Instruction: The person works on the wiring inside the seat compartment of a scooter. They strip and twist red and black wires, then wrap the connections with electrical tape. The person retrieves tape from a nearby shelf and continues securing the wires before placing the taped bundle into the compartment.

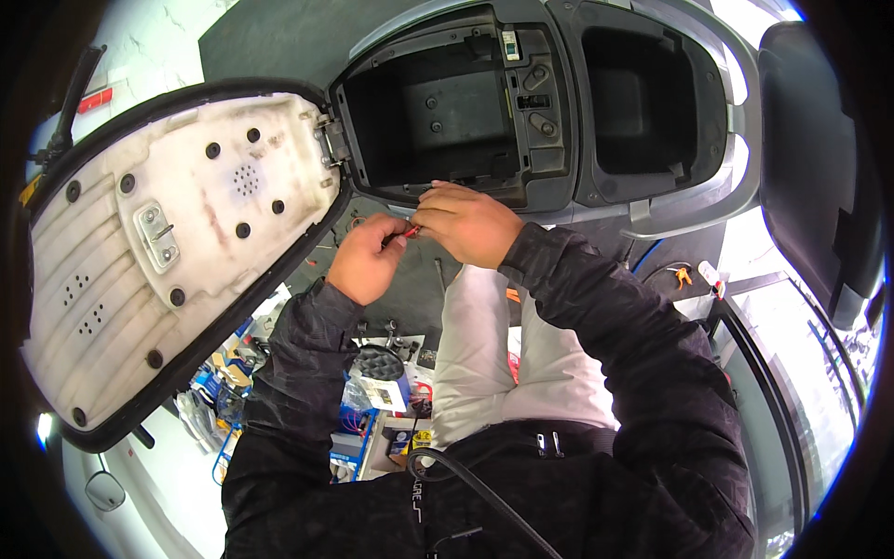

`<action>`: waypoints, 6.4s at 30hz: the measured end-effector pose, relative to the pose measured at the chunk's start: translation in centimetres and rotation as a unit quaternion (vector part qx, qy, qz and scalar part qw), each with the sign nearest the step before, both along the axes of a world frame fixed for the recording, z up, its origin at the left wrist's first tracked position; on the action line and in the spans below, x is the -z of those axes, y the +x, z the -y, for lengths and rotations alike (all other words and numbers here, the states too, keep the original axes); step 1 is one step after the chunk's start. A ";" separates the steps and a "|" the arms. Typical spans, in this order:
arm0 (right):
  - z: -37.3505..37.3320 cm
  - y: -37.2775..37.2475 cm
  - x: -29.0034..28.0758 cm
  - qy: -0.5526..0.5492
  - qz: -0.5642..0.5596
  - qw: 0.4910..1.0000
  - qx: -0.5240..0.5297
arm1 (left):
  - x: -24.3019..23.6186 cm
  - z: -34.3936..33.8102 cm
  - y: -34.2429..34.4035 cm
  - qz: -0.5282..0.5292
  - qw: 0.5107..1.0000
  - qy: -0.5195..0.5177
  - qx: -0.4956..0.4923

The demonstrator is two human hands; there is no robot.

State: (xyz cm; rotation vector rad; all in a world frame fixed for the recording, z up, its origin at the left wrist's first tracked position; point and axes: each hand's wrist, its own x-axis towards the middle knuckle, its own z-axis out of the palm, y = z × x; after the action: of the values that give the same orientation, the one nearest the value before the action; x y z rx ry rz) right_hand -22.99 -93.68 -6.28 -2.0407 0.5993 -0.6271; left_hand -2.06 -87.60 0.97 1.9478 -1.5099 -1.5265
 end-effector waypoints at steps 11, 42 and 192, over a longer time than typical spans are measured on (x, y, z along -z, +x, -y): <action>0.3 -0.4 0.1 0.037 -0.023 0.999 -0.030 | 1.0 0.0 0.5 0.078 0.951 -0.232 0.189; 0.7 0.0 0.4 0.091 0.015 0.996 0.005 | 3.2 -3.5 -2.1 0.163 0.917 -0.363 0.017; 1.3 -1.0 -0.3 0.116 -0.039 0.990 -0.070 | 0.5 -2.9 -2.4 -0.004 0.993 -0.070 -0.095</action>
State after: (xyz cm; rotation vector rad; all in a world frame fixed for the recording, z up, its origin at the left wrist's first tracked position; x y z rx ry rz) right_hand -23.95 -94.95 -5.93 -1.8745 0.5416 -0.3769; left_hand -4.45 -84.74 0.42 1.9399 -1.3468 -1.3109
